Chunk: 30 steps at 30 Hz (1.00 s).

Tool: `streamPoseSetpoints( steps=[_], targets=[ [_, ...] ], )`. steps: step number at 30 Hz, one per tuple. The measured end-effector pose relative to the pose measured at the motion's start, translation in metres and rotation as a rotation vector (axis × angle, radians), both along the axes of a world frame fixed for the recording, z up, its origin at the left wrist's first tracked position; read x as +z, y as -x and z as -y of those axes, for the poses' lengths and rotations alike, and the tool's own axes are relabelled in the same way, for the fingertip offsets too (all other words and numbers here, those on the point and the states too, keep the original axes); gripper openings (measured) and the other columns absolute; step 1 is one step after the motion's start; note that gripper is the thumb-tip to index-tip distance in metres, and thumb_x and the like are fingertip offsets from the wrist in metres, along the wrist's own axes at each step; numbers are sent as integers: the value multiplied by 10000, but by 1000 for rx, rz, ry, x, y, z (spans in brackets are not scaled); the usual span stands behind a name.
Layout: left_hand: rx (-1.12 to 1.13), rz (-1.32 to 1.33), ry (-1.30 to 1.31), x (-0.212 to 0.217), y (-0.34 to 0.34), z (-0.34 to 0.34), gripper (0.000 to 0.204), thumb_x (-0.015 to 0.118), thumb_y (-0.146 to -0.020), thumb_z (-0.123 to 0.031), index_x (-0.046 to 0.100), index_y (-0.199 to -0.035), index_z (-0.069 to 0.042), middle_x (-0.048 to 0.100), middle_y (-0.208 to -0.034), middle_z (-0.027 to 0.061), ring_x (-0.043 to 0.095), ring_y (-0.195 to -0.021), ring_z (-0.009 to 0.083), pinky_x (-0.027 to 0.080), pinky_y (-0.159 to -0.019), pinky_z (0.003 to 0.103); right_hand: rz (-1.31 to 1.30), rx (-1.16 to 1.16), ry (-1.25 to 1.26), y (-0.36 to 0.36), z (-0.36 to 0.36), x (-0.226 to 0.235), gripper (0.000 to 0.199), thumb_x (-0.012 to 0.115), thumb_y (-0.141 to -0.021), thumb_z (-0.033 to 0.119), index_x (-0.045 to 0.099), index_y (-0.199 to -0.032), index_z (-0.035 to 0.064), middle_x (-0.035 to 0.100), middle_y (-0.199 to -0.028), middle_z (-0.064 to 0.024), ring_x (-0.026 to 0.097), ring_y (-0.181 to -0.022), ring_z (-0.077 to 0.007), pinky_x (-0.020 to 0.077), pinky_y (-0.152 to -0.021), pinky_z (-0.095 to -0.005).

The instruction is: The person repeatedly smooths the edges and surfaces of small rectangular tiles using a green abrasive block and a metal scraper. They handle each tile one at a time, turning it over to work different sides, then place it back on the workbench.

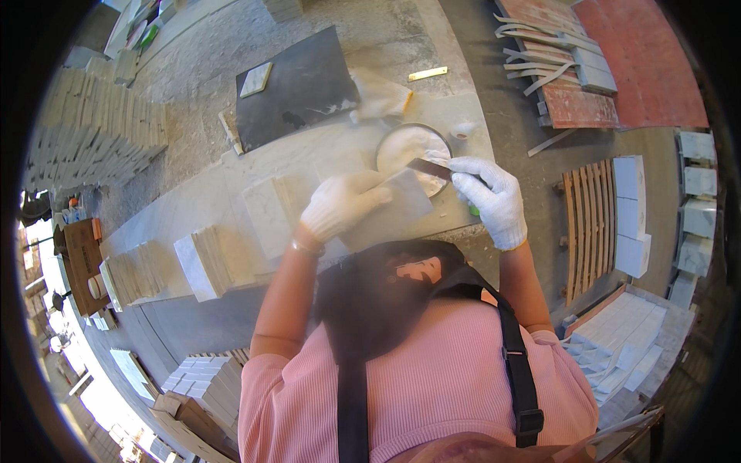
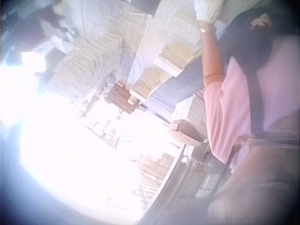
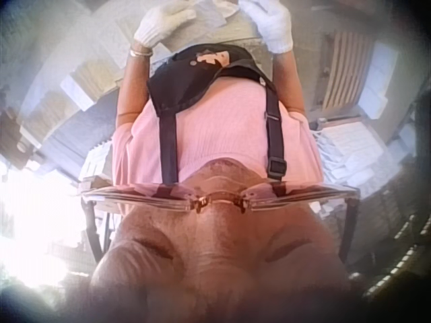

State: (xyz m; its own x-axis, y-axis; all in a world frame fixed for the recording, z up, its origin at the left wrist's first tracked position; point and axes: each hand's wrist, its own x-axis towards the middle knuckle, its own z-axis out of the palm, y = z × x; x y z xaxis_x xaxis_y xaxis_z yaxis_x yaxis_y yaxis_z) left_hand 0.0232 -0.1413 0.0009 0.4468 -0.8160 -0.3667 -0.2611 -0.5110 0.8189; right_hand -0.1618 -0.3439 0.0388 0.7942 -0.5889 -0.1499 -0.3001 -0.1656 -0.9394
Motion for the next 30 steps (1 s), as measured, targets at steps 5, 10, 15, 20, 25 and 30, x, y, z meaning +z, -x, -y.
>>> streamPoseSetpoints(
  steps=[5, 10, 15, 20, 25, 30],
  targets=[
    [7, -23, -4, -1, 0, -1, 466, 684, -919, -444, 755, -1158, -51, 757, -965, 108, 686, -862, 187, 541, -817, 342, -44, -14, -138, 0, -1, -1, 216, 690, -943, 71, 750, -1148, 40, 666, -829, 15, 555, -675, -37, 420, -573, -196],
    [9, -31, -18, 1, -1, 0, 463, 686, -919, -437, 754, -1157, -45, 758, -962, 101, 682, -859, 176, 541, -812, 336, -73, -28, -152, 8, 4, 0, 217, 687, -941, 68, 746, -1147, 29, 663, -821, 13, 561, -672, -45, 429, -575, -204],
    [13, -45, -27, 6, -1, 1, 443, 696, -916, -413, 756, -1152, -44, 756, -946, 93, 675, -846, 165, 540, -804, 330, -87, -115, -145, 16, 15, -14, 217, 695, -939, 84, 752, -1142, 33, 673, -809, 0, 582, -674, -53, 452, -593, -219],
    [4, -85, -56, 8, -2, 2, 427, 683, -902, -420, 757, -1169, -95, 754, -1067, 159, 720, -964, 301, 538, -886, 384, -168, -57, 206, 10, 13, -37, 205, 713, -932, 137, 764, -1105, 38, 748, -896, -40, 671, -752, -101, 525, -698, -259],
    [18, -109, -82, 8, -1, 2, 405, 693, -902, -395, 760, -1156, -86, 761, -1044, 146, 724, -939, 287, 539, -868, 378, -206, -17, 173, 5, 12, -47, 222, 707, -931, 150, 750, -1106, 21, 775, -995, -93, 707, -837, -145, 539, -784, -274],
    [35, -162, -77, 7, -2, 1, 389, 698, -901, -379, 763, -1144, -82, 764, -1031, 143, 725, -926, 279, 540, -863, 369, -206, -13, 39, 1, 15, -64, 233, 699, -943, 146, 745, -1133, 19, 745, -932, -38, 643, -747, -98, 511, -700, -244]
  ],
)
